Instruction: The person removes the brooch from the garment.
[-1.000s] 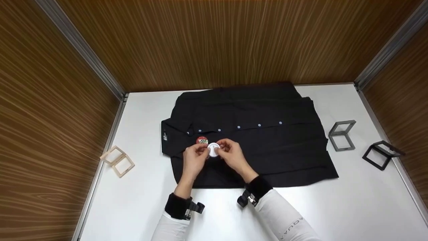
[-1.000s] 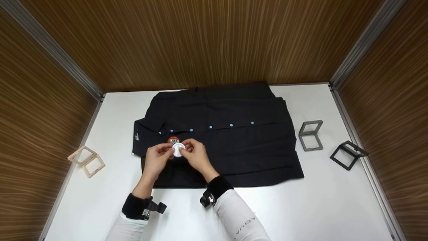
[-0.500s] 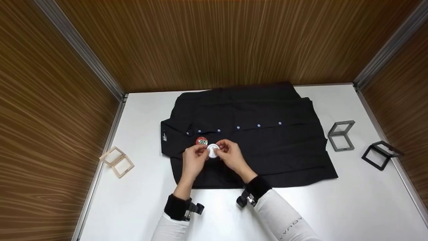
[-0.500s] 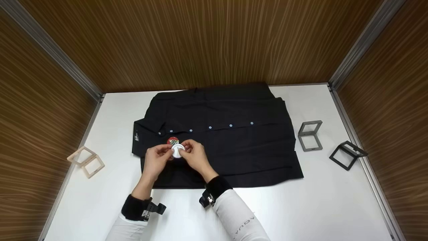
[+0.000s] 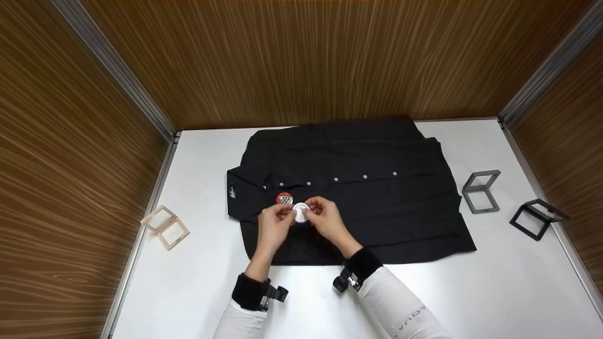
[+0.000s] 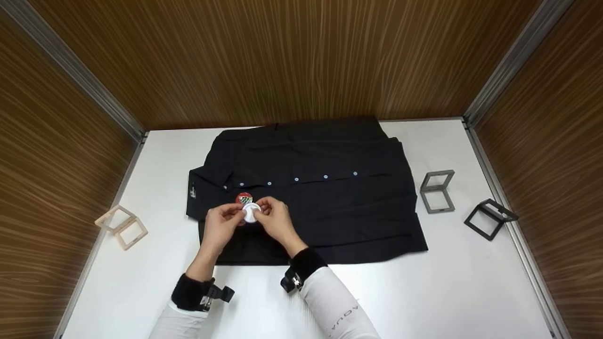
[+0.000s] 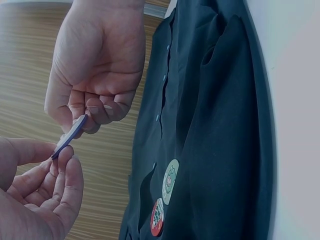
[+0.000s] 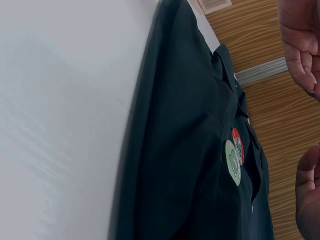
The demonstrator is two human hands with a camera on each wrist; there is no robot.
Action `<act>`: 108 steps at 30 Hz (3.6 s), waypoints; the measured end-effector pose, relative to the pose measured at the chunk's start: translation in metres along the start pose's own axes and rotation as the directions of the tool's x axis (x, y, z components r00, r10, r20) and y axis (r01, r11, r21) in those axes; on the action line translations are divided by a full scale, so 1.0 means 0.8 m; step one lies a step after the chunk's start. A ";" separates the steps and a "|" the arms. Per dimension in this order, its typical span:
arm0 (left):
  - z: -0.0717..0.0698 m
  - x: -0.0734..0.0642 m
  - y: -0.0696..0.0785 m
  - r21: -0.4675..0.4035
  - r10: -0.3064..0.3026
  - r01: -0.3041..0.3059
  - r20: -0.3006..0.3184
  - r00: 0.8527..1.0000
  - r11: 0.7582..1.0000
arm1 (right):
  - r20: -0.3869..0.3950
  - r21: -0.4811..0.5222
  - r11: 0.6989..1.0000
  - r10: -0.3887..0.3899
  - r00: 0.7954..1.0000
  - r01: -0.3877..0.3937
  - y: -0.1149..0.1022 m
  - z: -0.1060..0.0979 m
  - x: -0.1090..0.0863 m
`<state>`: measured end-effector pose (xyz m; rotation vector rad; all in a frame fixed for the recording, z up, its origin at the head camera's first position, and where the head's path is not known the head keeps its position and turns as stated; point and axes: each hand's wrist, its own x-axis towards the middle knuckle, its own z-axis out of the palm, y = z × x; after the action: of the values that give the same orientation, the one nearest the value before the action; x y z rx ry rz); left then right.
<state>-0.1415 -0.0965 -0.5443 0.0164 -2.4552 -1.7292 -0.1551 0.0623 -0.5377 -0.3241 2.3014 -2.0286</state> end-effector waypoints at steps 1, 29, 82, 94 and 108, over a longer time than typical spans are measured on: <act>0.000 0.000 0.001 0.000 0.003 -0.003 -0.001 1.000 1.000 | -0.002 0.002 1.000 0.001 1.000 -0.001 0.000 0.000 0.000; -0.007 -0.001 -0.006 -0.045 0.112 -0.110 0.052 0.992 0.993 | 0.062 0.142 0.990 -0.025 0.998 0.016 0.009 -0.009 0.000; -0.127 -0.015 -0.074 0.491 0.181 -0.073 -0.177 0.967 0.868 | 0.230 -0.743 0.643 -0.019 0.973 0.188 0.083 -0.091 -0.007; -0.210 -0.024 -0.098 0.558 0.121 0.093 -0.334 0.935 0.825 | 0.344 -0.754 0.598 0.006 0.939 0.272 0.066 -0.083 -0.008; -0.267 -0.023 -0.130 0.643 0.077 0.288 -0.477 0.875 0.710 | 0.439 -0.714 0.614 0.016 0.898 0.338 0.043 -0.048 0.006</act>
<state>-0.1050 -0.3300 -0.5730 0.6026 -2.5582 -0.5754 -0.1708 0.1030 -0.5657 -0.9250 2.7607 -0.7063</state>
